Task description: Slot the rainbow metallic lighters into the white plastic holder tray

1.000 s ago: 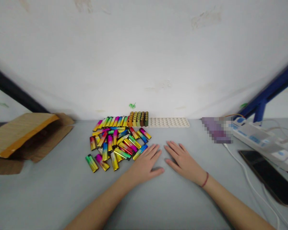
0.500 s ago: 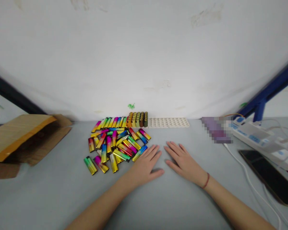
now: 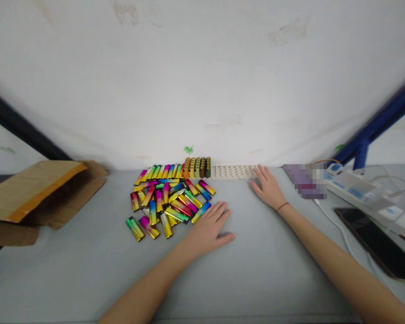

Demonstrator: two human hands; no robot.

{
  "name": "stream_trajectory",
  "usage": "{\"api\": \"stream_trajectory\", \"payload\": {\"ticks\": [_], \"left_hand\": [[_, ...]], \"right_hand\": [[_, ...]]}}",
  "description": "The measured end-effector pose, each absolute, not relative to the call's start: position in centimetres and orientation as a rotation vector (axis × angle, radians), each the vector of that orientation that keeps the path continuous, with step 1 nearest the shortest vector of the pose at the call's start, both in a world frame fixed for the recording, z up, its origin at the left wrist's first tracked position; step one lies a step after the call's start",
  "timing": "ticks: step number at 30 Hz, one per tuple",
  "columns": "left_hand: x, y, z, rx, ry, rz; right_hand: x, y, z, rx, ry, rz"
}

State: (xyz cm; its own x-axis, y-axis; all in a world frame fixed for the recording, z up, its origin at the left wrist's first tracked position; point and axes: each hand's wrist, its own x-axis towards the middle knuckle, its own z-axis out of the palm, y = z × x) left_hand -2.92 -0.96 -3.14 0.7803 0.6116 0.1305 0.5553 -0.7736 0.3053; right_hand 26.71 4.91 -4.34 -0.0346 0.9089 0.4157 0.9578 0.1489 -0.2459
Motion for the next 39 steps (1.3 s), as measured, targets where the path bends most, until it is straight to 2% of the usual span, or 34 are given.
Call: {"api": "stream_trajectory", "payload": {"ticks": [5, 13, 18, 23, 30, 39], "left_hand": [[-3.0, -0.8, -3.1, 2.733, 0.881, 0.336], [-3.6, -0.7, -1.1, 2.748, 0.729, 0.534], [-5.0, 0.4, 0.8, 2.787, 1.228, 0.674], [-6.1, 1.1, 0.9, 2.775, 1.578, 0.496], [-5.0, 0.5, 0.4, 2.744, 1.634, 0.258], [-4.4, 0.5, 0.1, 2.572, 1.45, 0.558]], "right_hand": [[26.4, 5.0, -4.4, -2.012, -2.017, -0.18], [26.1, -2.4, -3.3, -2.099, -2.01, -0.331], [23.6, -6.2, -2.5, -2.035, -2.026, -0.311], [20.2, -8.1, -1.7, -1.874, -2.131, -0.24], [17.9, -6.5, 0.6, -1.758, -2.181, -0.194], [18.9, -3.3, -0.6, -1.749, -2.223, 0.062]]}}
